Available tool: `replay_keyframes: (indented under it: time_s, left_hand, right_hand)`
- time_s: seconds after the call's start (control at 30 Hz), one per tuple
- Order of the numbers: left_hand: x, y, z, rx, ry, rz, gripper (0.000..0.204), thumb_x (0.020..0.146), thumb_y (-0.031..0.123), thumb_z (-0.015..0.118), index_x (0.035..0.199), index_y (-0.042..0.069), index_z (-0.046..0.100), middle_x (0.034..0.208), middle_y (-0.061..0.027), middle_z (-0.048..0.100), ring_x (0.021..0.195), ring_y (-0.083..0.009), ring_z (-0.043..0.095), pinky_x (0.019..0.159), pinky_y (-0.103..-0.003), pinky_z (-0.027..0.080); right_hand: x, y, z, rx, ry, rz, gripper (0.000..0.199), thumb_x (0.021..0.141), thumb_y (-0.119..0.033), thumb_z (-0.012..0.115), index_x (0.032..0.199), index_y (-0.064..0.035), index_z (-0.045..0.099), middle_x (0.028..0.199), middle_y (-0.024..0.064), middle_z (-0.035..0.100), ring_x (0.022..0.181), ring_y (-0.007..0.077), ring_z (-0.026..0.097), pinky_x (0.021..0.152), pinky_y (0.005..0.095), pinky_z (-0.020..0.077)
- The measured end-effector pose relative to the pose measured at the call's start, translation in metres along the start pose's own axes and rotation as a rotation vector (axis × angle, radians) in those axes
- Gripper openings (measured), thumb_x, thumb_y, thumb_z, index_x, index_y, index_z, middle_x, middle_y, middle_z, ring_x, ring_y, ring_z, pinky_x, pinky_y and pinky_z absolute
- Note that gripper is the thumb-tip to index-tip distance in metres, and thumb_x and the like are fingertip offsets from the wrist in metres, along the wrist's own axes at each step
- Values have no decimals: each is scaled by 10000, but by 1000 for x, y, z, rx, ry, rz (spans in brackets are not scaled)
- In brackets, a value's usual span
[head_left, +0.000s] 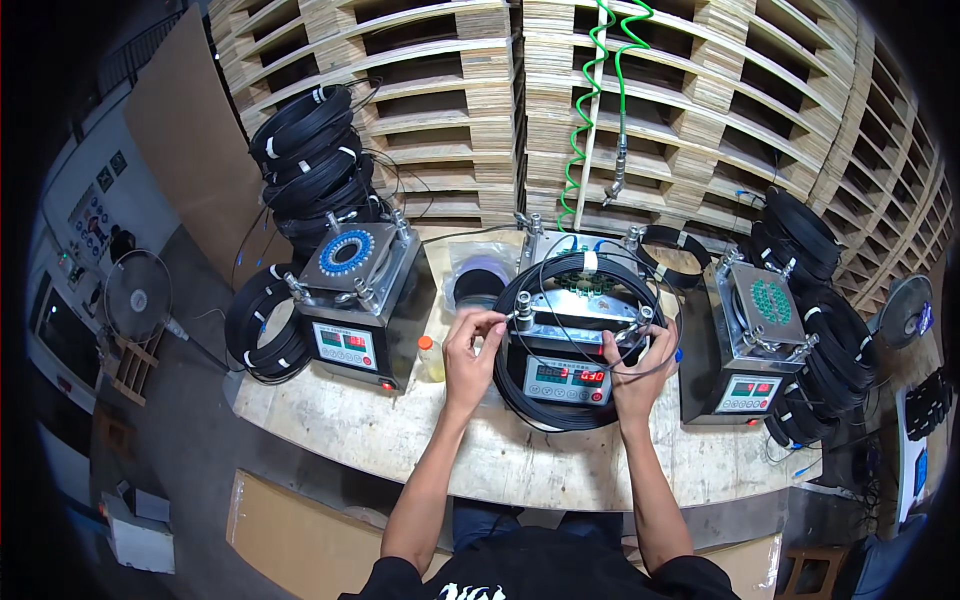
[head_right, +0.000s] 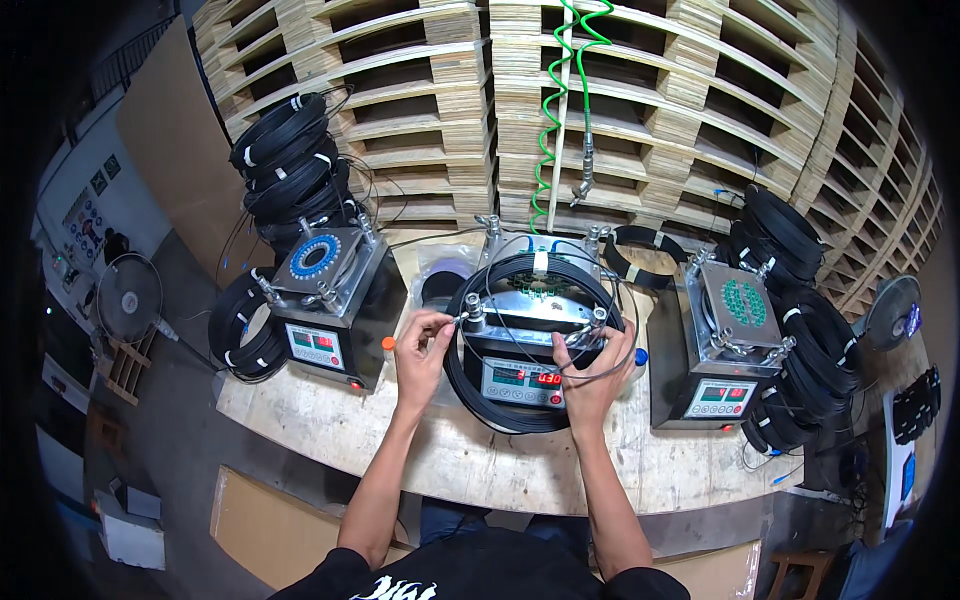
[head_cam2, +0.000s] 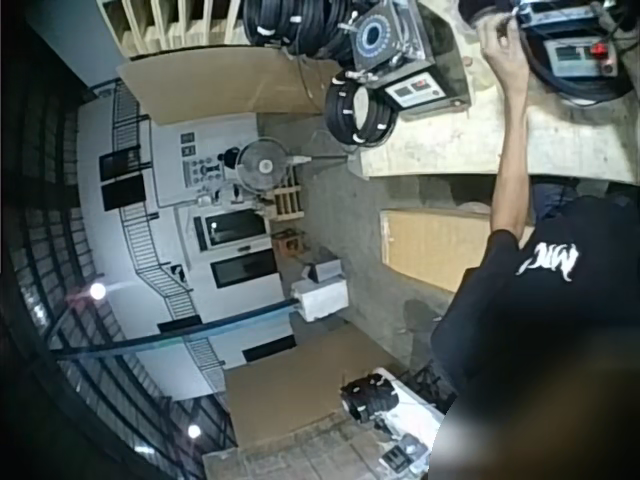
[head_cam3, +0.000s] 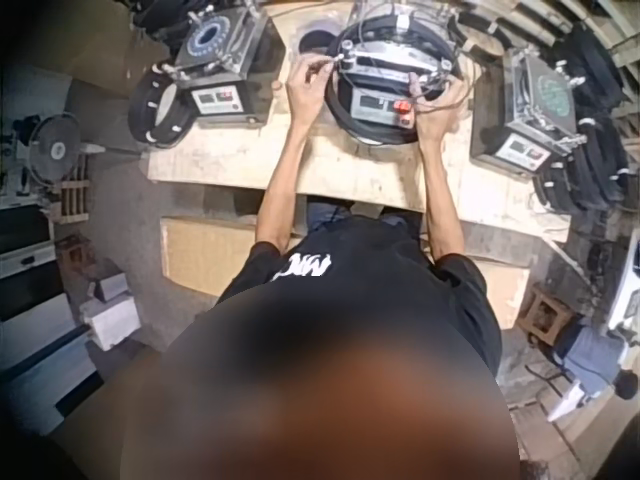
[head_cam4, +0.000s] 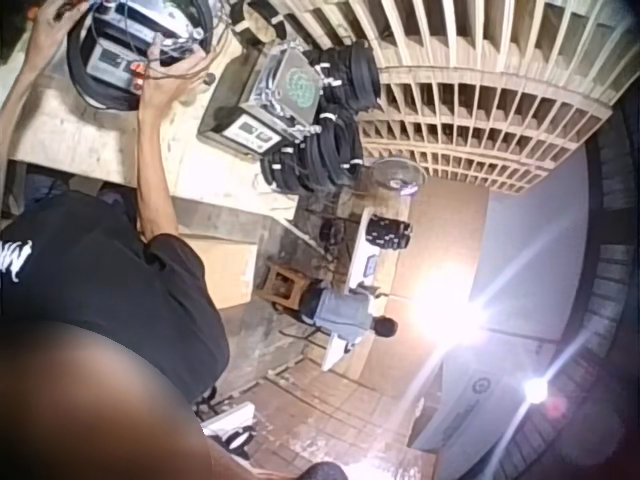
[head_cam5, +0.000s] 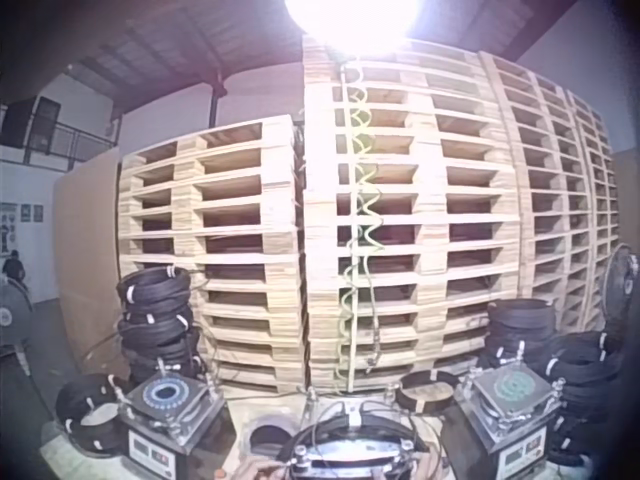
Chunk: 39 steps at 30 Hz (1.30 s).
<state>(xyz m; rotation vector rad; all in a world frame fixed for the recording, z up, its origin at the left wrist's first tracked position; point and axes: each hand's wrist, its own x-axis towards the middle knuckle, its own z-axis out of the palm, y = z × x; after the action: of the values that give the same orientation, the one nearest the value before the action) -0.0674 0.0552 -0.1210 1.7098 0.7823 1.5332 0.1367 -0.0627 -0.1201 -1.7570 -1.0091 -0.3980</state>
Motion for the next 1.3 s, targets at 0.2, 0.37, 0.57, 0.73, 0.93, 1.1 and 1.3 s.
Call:
replay_keyframes:
  time_s: [0.2, 0.37, 0.57, 0.73, 0.93, 1.1, 1.3]
  left_hand:
    - [12, 8, 3, 79, -126, -75, 173, 992, 157, 633, 1059, 1, 665, 764, -31, 609, 681, -90, 534, 653, -266, 451]
    - [7, -1, 2, 35, -149, -120, 234, 1026, 207, 592, 1027, -15, 665, 801, -43, 657, 736, -95, 561, 665, -265, 452]
    - [5, -11, 6, -51, -107, -142, 251, 1029, 224, 597, 1020, -15, 673, 772, 16, 600, 715, -54, 484, 658, -236, 410]
    - [2, -10, 8, -115, -79, -168, 241, 1026, 222, 608, 1005, -6, 684, 751, 54, 546, 693, -34, 422, 623, -216, 348]
    - [2, -13, 6, -117, -95, -191, 241, 1030, 222, 601, 1016, -5, 683, 717, 57, 512, 665, -32, 412, 612, -218, 347]
    - [2, -12, 7, -201, -127, -226, 234, 1034, 223, 590, 1026, 2, 666, 699, 45, 496, 651, -37, 424, 607, -216, 352]
    - [4, -12, 9, -198, -133, -207, 221, 1036, 221, 584, 1042, 9, 648, 689, 40, 488, 647, -40, 435, 609, -214, 357]
  right_hand:
    - [4, 8, -5, 59, -22, 31, 453, 791, -225, 812, 1027, 8, 504, 1282, 268, 494, 1202, 423, 488, 1023, 465, 373]
    - [4, 28, -25, 310, -134, 65, 230, 927, -104, 657, 1080, 15, 533, 1358, 257, 559, 1063, 356, 613, 943, 397, 462]
    - [14, 47, -26, 447, -116, 63, 202, 1006, -149, 605, 1045, 39, 541, 1264, 258, 638, 1054, 312, 660, 920, 379, 497]
    - [21, 33, -35, 302, -141, 69, 212, 1012, -136, 590, 935, 60, 563, 1101, 242, 652, 892, 341, 638, 817, 393, 496]
    - [13, 25, -39, 81, -61, 125, 283, 961, -188, 675, 1080, 43, 561, 991, 180, 541, 904, 322, 569, 832, 402, 451]
    - [13, 29, -38, 429, -58, 169, 223, 992, -149, 620, 1102, 16, 519, 931, 134, 592, 844, 209, 587, 775, 343, 474]
    - [25, 24, -29, 403, -19, 182, 192, 1034, -138, 552, 1144, 15, 520, 780, 91, 606, 707, 134, 566, 656, 298, 469]
